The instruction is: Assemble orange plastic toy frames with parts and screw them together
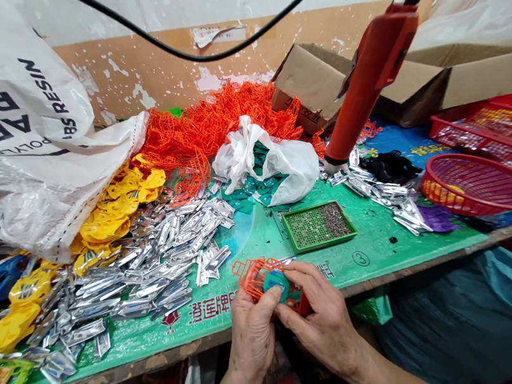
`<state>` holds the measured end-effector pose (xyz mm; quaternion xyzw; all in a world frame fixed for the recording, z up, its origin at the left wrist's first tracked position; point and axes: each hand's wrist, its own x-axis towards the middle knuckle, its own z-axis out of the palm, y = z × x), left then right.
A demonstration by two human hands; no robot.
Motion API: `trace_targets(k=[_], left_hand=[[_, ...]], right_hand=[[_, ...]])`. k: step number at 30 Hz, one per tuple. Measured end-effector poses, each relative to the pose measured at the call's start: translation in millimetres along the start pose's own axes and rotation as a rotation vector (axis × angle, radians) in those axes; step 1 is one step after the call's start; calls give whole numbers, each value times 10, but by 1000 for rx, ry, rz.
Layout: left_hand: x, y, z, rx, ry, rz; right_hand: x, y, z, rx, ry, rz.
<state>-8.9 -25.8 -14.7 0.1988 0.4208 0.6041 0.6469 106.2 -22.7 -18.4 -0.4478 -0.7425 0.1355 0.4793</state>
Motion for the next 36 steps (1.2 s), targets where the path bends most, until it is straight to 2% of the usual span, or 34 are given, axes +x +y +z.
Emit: trace_targets(k=[4, 7, 9, 11, 13, 16, 21, 24, 26, 29, 31, 34, 36], left_hand=[[-11, 12, 2, 0, -19, -10], [-21, 39, 19, -23, -21, -37], [-20, 60, 33, -40, -10, -60], [-16, 76, 43, -50, 8, -83], [-11, 85, 51, -58, 13, -103], [-13, 92, 62, -74, 1, -128], [-18, 111, 55, -97, -22, -159], [-14, 118, 31, -93, -14, -183], [-13, 116, 19, -86, 3, -191], [-16, 106, 16, -78, 6, -184], [-21, 101, 23, -75, -11, -177], [-26, 99, 30, -79, -45, -161], [-25, 102, 29, -84, -58, -146]], right_hand=[[20, -2, -63, 48, -84, 5], [113, 119, -252, 88, -91, 72], [234, 267, -448, 119, 35, 176], [380, 428, -653, 177, 247, 271], [518, 556, -820, 185, 402, 301], [686, 655, -979, 153, 516, 259], [1015, 827, -1282, 18, 764, 83], [1234, 969, -1473, -42, 809, 46], [1301, 970, -1482, -57, 781, 57], [1188, 754, -1250, -76, 621, 50], [980, 524, -989, -34, 392, 40], [605, 228, -603, 24, -33, -7], [398, 127, -415, 57, -195, -40]])
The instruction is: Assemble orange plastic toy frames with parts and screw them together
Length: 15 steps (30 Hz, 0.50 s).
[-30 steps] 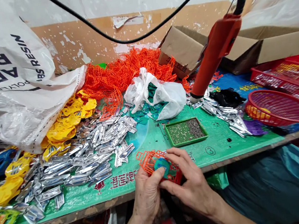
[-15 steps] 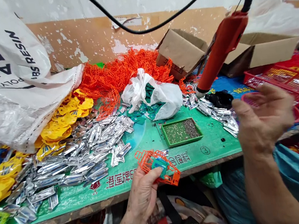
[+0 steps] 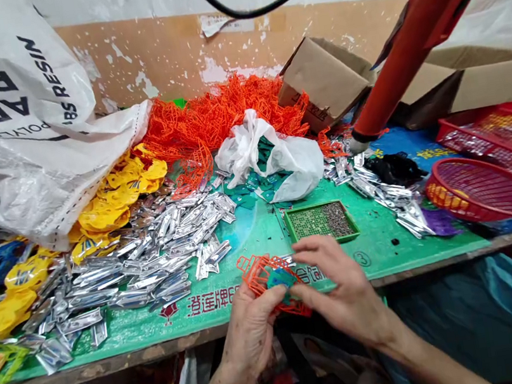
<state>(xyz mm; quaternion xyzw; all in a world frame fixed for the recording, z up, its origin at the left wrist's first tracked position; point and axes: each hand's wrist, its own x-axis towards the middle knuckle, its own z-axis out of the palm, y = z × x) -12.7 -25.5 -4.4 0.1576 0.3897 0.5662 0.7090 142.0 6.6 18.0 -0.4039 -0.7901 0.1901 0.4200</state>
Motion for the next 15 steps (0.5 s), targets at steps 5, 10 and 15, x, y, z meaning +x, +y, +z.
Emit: trace_targets(k=[5, 10, 15], left_hand=[[16, 4, 0, 7, -4, -2], [22, -6, 0, -31, 6, -28], [7, -9, -17, -106, 58, -41]], right_hand=[[-178, -16, 225, -4, -40, 13], [-174, -45, 252, -63, 9, 17], [-168, -86, 298, -92, 25, 48]])
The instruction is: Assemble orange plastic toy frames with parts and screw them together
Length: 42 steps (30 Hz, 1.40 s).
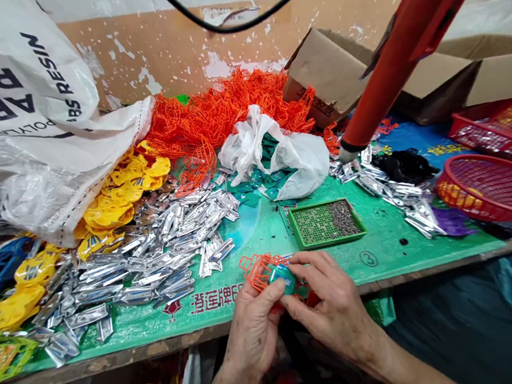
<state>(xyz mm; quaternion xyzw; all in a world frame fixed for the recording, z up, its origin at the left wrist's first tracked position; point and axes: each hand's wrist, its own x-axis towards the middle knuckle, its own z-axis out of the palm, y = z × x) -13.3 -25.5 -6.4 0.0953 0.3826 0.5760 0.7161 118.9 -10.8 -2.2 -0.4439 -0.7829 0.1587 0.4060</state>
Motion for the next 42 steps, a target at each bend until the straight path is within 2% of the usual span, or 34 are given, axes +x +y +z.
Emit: trace_targets(k=[6, 19, 26, 42], left_hand=[[10, 12, 26, -93, 37, 51], [48, -24, 0, -37, 63, 106], [24, -65, -13, 3, 34, 101], [-37, -62, 26, 124, -9, 96]], right_hand=[[29, -63, 11, 20, 14, 56], [2, -103, 59, -9, 63, 72], [7, -104, 48, -12, 63, 94], [-94, -80, 49, -25, 74, 22]])
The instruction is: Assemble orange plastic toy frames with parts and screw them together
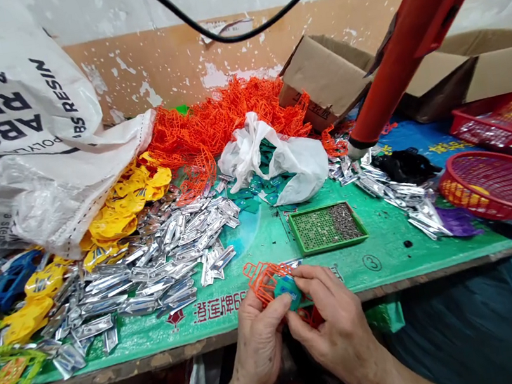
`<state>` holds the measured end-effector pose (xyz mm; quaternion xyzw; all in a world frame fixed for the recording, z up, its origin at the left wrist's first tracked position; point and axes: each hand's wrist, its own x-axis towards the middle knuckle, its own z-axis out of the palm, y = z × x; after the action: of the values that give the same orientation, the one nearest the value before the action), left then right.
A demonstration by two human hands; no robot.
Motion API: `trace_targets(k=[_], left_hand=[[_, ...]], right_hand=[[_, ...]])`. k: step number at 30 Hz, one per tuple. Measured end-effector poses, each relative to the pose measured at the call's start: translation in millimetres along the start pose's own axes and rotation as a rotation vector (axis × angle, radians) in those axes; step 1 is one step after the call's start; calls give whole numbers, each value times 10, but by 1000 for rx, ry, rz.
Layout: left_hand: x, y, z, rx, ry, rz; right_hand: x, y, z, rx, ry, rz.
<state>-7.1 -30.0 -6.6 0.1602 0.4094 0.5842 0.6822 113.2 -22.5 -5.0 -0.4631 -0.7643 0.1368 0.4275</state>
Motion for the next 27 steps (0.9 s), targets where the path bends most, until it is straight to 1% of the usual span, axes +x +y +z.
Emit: trace_targets(k=[7, 8, 10, 11, 12, 13, 14, 16, 17, 18, 19, 20, 21, 23, 24, 26, 27], left_hand=[[-5, -18, 20, 49, 1, 25], [-8, -13, 32, 57, 6, 29], [-20, 5, 52, 61, 7, 27], [-28, 17, 56, 57, 3, 22], [-38, 32, 56, 54, 2, 13], [-48, 47, 50, 54, 6, 0], [-57, 62, 38, 58, 18, -12], [-75, 94, 6, 75, 57, -39], [-83, 108, -12, 81, 75, -52], [-89, 120, -28, 81, 86, -66], [-95, 129, -41, 81, 88, -80], [-99, 134, -51, 85, 80, -96], [-103, 136, -58, 92, 64, -114], [-109, 133, -65, 109, 27, -142], [-111, 129, -68, 120, 11, -153], [-110, 126, -75, 137, -7, -169], [-106, 128, -80, 141, -9, -175]], right_hand=[[-64, 8, 1, -7, -15, -15], [-65, 14, -19, 11, -35, -20], [-42, 56, -101, 98, -133, -23], [-14, 101, -166, 148, -177, -10], [29, 166, -247, 191, -194, 21], [88, 251, -344, 215, -158, 68], [164, 356, -457, 209, -51, 132], [369, 612, -718, 188, 281, 255], [496, 752, -859, 181, 471, 285], [637, 892, -1000, 174, 613, 278], [789, 1026, -1135, 179, 728, 251], [950, 1150, -1254, 186, 790, 226], [1116, 1258, -1352, 193, 789, 215], [1450, 1420, -1465, 245, 713, 206], [1610, 1470, -1478, 264, 683, 202], [1896, 1510, -1432, 300, 622, 180], [2015, 1504, -1385, 377, 538, 128]])
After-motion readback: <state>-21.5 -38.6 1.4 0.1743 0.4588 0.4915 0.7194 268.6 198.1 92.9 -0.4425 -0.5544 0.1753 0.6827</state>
